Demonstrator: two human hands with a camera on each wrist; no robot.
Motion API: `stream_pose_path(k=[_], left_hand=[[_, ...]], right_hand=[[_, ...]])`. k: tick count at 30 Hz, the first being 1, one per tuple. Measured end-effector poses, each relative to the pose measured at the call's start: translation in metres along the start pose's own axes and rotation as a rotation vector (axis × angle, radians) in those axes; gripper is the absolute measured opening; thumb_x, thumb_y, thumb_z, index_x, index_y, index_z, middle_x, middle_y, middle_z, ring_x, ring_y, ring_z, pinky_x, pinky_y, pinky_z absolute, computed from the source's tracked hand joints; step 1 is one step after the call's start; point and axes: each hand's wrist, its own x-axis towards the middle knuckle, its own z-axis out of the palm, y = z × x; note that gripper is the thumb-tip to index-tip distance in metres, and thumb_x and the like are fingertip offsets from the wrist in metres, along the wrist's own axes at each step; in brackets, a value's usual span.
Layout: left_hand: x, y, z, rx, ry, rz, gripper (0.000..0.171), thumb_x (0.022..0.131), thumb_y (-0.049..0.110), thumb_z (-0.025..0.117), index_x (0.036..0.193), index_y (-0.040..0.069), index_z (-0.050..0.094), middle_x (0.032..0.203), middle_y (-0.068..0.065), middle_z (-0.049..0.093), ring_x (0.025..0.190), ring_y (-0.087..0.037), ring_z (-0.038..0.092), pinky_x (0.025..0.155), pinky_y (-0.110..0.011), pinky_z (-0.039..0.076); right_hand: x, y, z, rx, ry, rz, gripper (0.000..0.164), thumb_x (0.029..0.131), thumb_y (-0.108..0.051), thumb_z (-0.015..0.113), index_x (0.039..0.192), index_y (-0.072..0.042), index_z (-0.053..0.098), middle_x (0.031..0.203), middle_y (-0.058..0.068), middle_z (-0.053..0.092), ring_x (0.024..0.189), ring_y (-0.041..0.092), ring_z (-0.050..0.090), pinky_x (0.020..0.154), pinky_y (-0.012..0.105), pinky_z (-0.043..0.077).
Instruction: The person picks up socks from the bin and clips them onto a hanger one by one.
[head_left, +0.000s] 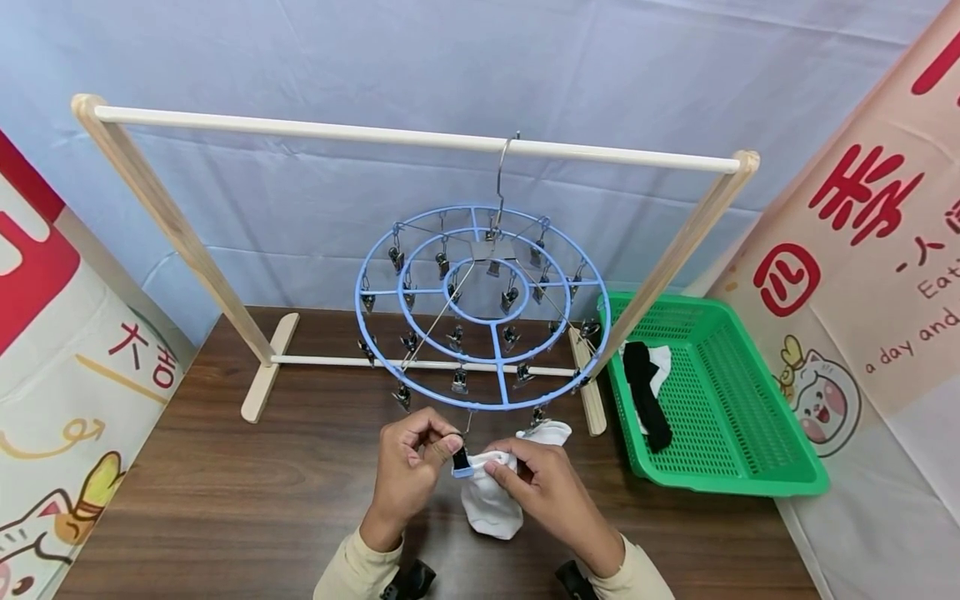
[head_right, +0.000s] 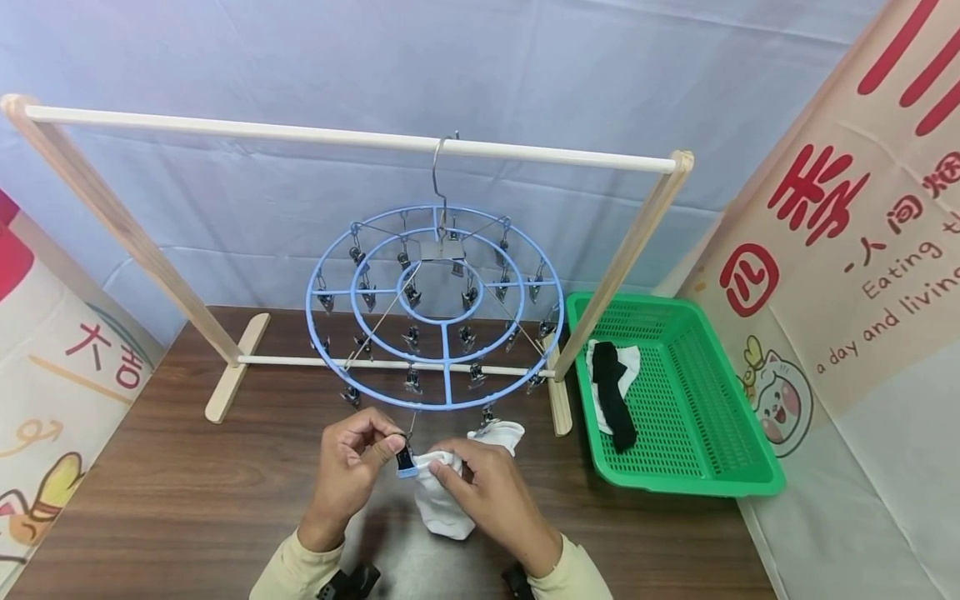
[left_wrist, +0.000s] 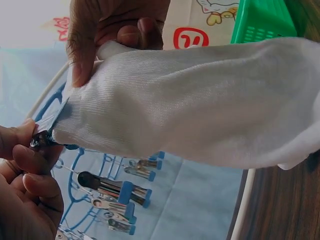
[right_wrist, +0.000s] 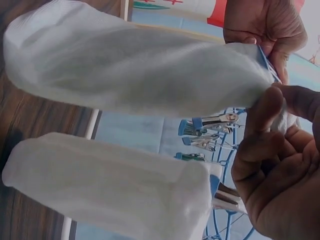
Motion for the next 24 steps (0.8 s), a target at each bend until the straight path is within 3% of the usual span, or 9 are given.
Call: stream_pose_path(k=[6,16,24], left_hand=[[0.0005,-0.0016,-0.0003,-0.006,-0.007,0.026,0.022,0.073,-0.018,0.071,0.073,0.002,0.063,0.060,-0.010,0.058,0.052,-0.002,0.045,0.040,-0.020,0.036],[0.0006,0.0000,-0.0009,-0.004,-0.014,0.014,0.019,0.075,-0.012,0.073,0.073,0.003,0.063,0.060,-0.009,0.059,0.051,-0.002,0.046,0.041,-0.019,0.038],[0.0005,-0.0011,-0.0005,-0.004,-0.018,0.046,0.020,0.074,-0.015,0.073,0.074,0.002,0.063,0.058,-0.008,0.057,0.051,-0.001,0.044,0.040,-0.019,0.035]], right_hand=[[0.0020,-0.0019,0.0033,0.016,0.053,-0.003,0.008,0.087,-0.011,0.072,0.095,-0.013,0.071,0.061,-0.015,0.043,0.052,-0.002,0.037,0.043,0.018,0.034],[0.0028,-0.0031,0.0064,0.036,0.069,-0.048,0.009,0.086,-0.009,0.072,0.095,-0.011,0.071,0.061,-0.013,0.046,0.052,-0.004,0.036,0.042,0.017,0.034],[0.0026,-0.0055,0.0061,0.063,0.055,-0.044,0.010,0.087,-0.010,0.072,0.097,-0.010,0.071,0.060,-0.013,0.044,0.051,-0.004,0.035,0.042,0.016,0.032]])
